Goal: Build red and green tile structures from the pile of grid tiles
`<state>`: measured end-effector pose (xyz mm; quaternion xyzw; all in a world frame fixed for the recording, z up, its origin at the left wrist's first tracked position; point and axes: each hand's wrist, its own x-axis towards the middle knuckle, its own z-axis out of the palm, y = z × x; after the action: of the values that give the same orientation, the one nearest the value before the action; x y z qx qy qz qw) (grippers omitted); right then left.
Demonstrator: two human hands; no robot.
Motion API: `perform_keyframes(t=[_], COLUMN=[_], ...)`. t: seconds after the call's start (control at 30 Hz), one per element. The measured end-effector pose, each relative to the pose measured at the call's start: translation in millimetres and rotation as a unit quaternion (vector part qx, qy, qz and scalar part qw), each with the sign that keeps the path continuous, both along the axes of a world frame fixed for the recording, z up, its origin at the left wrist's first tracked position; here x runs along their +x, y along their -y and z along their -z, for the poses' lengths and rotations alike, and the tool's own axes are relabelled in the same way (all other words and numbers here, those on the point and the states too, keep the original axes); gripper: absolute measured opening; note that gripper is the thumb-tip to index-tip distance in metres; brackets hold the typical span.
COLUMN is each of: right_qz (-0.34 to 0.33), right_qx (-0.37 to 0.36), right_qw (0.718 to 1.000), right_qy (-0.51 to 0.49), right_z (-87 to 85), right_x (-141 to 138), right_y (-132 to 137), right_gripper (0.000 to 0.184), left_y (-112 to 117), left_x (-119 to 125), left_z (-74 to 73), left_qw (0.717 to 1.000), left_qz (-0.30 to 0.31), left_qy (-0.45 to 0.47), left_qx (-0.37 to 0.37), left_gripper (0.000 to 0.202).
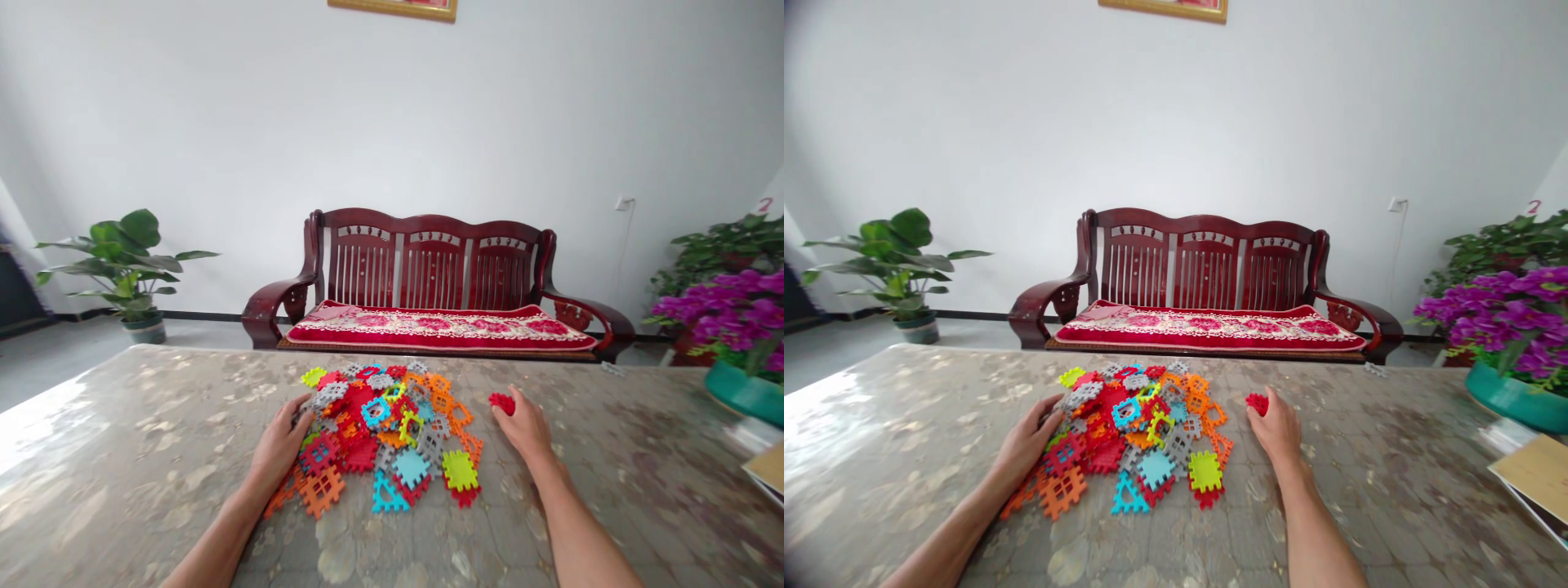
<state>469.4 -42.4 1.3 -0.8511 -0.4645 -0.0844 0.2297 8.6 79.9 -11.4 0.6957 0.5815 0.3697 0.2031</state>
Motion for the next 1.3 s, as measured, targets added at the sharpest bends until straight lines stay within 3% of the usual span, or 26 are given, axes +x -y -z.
perform_keyframes(t=[0.13,0.63,1.3], right_qz=[-0.001,-0.036,-0.007], right_qx=[-0.005,0.048,0.006], right_qw=[1.0,0.998,0.999], right_qy=[0.003,-0.011,0.045], right_z=[4.1,9.0,2.8], right_x=[2,3,-15], right_y=[-4,-4,-3], right_gripper=[0.057,0.056,0.054], left_y=[2,6,5], left_x=[-2,1,0], left_z=[-0.8,-9.3,-5.0], left_qw=[0.998,0.998,0.997], left_qz=[-0.055,-0.052,-0.044], left_qy=[-0.015,-0.026,-0.054], left_qx=[-0.013,-0.021,-0.014], left_gripper=[0.05,0.045,0.042])
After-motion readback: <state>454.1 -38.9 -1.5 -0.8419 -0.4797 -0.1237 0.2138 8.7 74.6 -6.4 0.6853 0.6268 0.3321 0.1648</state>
